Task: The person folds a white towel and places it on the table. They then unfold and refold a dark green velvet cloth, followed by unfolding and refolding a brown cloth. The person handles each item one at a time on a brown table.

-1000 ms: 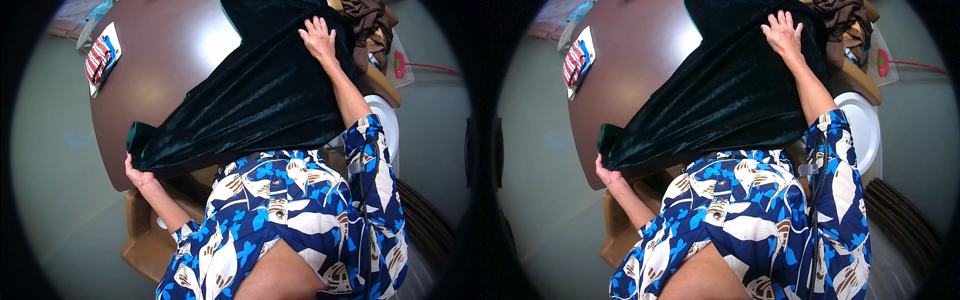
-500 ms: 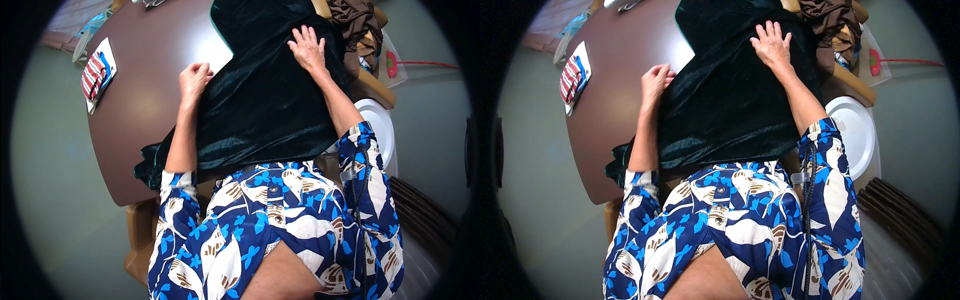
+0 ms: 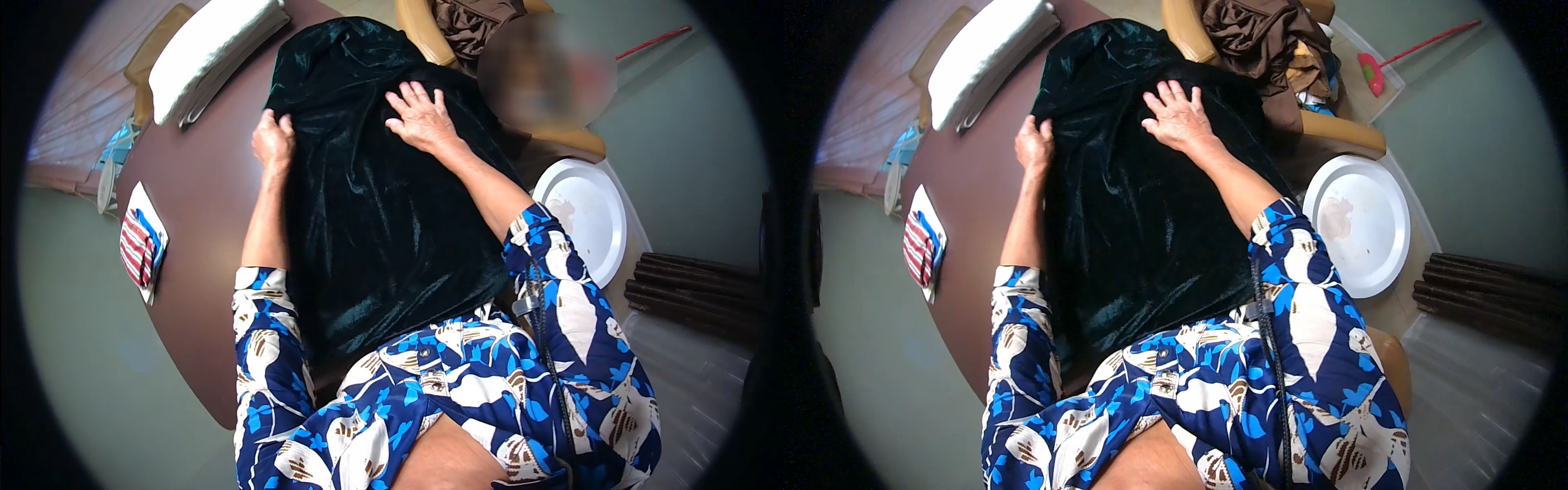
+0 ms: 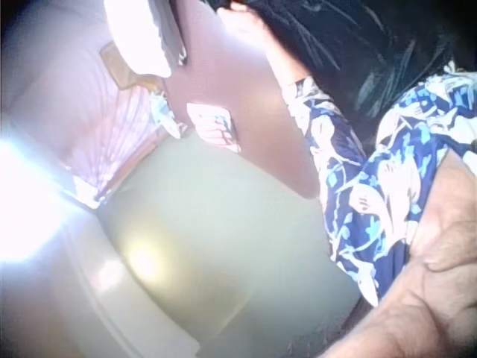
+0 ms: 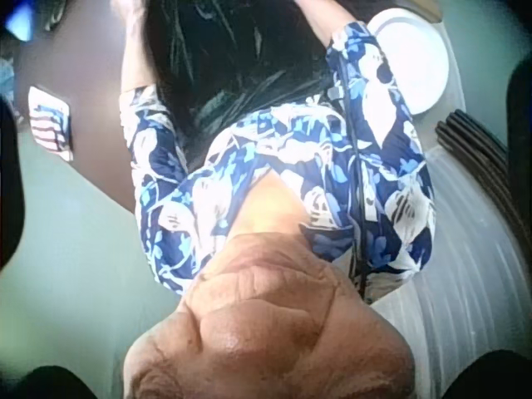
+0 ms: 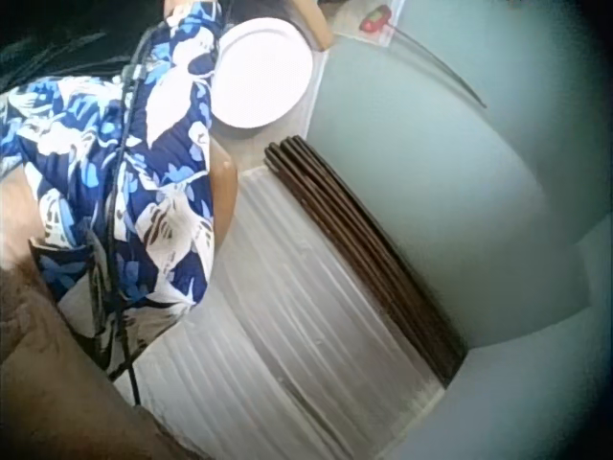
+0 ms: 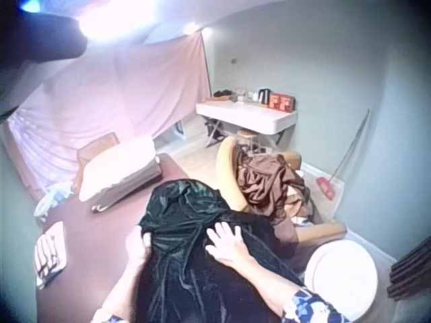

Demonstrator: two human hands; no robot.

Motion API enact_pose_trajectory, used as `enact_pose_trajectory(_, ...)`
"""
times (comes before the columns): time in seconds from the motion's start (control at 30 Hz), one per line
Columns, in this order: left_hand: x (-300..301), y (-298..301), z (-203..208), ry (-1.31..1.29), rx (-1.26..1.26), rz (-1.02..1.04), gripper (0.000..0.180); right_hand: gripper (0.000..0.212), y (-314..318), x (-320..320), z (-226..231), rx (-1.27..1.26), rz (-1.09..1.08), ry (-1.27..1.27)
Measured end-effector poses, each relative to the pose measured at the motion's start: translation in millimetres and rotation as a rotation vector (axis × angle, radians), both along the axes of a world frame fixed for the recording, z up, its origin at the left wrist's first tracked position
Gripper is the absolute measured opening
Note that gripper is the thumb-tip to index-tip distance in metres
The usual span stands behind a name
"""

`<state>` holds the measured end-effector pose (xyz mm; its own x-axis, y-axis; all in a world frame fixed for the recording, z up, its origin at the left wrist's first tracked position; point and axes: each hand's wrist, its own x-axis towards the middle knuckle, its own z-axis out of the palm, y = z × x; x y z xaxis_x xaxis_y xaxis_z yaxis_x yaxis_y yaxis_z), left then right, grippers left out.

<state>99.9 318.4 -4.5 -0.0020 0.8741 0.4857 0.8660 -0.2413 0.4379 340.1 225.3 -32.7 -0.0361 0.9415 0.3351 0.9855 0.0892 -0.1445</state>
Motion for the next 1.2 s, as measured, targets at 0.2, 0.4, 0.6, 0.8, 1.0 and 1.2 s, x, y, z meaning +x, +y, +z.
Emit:
enact_pose_trajectory(0.2,33,29,59,0.022,-0.013,0.102,0.032,0.050,4,-13,21,0.003,-0.067,0.077)
enact_pose_trajectory(0.4,43,-68,68,-0.122,0.103,-0.586,0.024,0.043,21,-18,21,0.103,-0.210,0.004)
enact_pose_trajectory(0.6,-22,-204,16,0.339,-0.465,-0.536,0.052,0.041,34,2,8,0.113,-0.097,-0.091)
enact_pose_trajectory(0.8,-52,-168,-28,0.463,-0.108,-0.393,0.052,0.050,26,30,-21,0.013,0.217,0.184)
enact_pose_trajectory(1.0,-45,-98,-35,0.504,-0.143,-0.421,0.053,0.049,-131,-18,31,-0.209,0.506,0.186)
enact_pose_trajectory(1.2,-30,-63,-22,0.455,-0.216,-0.479,0.054,0.047,-135,-1,-1,-0.158,0.317,-0.015)
